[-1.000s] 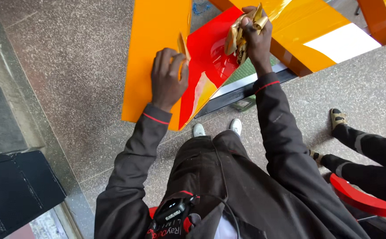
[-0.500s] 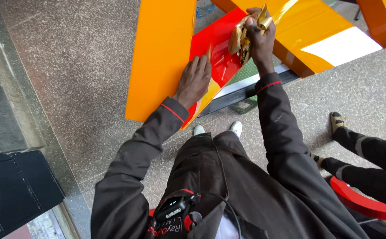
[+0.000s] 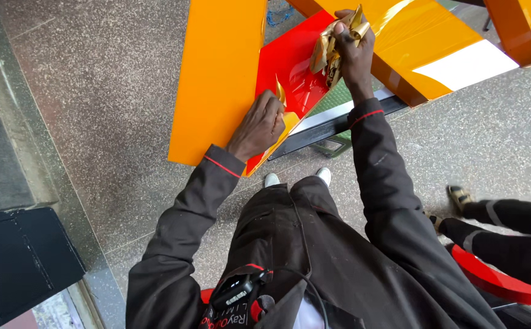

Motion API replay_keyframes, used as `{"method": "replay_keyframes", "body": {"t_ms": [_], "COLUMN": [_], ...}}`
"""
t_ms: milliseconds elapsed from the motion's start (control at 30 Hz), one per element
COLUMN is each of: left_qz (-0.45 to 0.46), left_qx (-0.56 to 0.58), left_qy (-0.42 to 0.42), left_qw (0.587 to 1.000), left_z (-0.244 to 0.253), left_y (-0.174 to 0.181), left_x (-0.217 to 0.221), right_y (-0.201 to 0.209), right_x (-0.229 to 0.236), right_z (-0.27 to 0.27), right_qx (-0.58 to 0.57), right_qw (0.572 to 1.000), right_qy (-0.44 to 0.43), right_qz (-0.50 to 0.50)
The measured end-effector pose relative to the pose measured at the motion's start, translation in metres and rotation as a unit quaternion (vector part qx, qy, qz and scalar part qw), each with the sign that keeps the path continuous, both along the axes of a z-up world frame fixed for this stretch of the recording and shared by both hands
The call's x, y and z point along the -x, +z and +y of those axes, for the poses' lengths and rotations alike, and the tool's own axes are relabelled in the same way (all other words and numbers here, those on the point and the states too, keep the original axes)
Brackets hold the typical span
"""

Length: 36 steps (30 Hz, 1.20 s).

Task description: The person peels a protective film off a large yellow letter A using a cloth. They then peel a red protective film off the same letter, revealing the orange surface underneath.

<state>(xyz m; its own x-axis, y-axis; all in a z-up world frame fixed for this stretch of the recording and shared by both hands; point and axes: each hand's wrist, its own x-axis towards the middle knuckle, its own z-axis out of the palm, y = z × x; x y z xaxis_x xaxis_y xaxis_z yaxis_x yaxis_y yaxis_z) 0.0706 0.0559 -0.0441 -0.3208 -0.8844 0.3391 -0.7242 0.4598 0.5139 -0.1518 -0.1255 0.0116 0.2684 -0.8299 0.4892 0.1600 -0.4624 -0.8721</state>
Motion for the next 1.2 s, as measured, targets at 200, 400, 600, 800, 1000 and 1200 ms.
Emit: {"method": "replay_keyframes", "body": {"t_ms": [200, 400, 600, 800, 1000, 1200], "left_qz": [0.07, 0.164, 0.193, 0.257, 0.369, 0.3], "left_qx": [-0.007, -0.04, -0.078, -0.12, -0.129, -0.14], "left_qy": [-0.014, -0.034, -0.058, -0.048, -0.018, 0.007], "left_qw": [0.997, 0.985, 0.977, 0.958, 0.92, 0.943], "left_z": [0.002, -0.003, 0.004, 0.023, 0.045, 0.063], "left_y": [0.03, 0.027, 0.03, 0.028, 0.055, 0.06], "left_x": [0.0, -0.01, -0.012, -0.019, -0.027, -0.055], "right_y": [0.003, 0.108, 0.059, 0.02, -0.011, 0.019], "right_x": [0.03, 0.022, 0.006, -0.006, -0.006, 0.009], "right_z": [0.013, 0.105, 0.14, 0.17, 0.182, 0.177], "right_qx": [-0.088, -0.096, -0.072, -0.061, -0.072, -0.16], "right_qw": [0.984, 0.874, 0.842, 0.851, 0.898, 0.929], "right_qy": [0.036, 0.27, 0.265, 0.164, 0.073, 0.105], "right_qz": [0.148, 0.392, 0.465, 0.495, 0.428, 0.317]}}
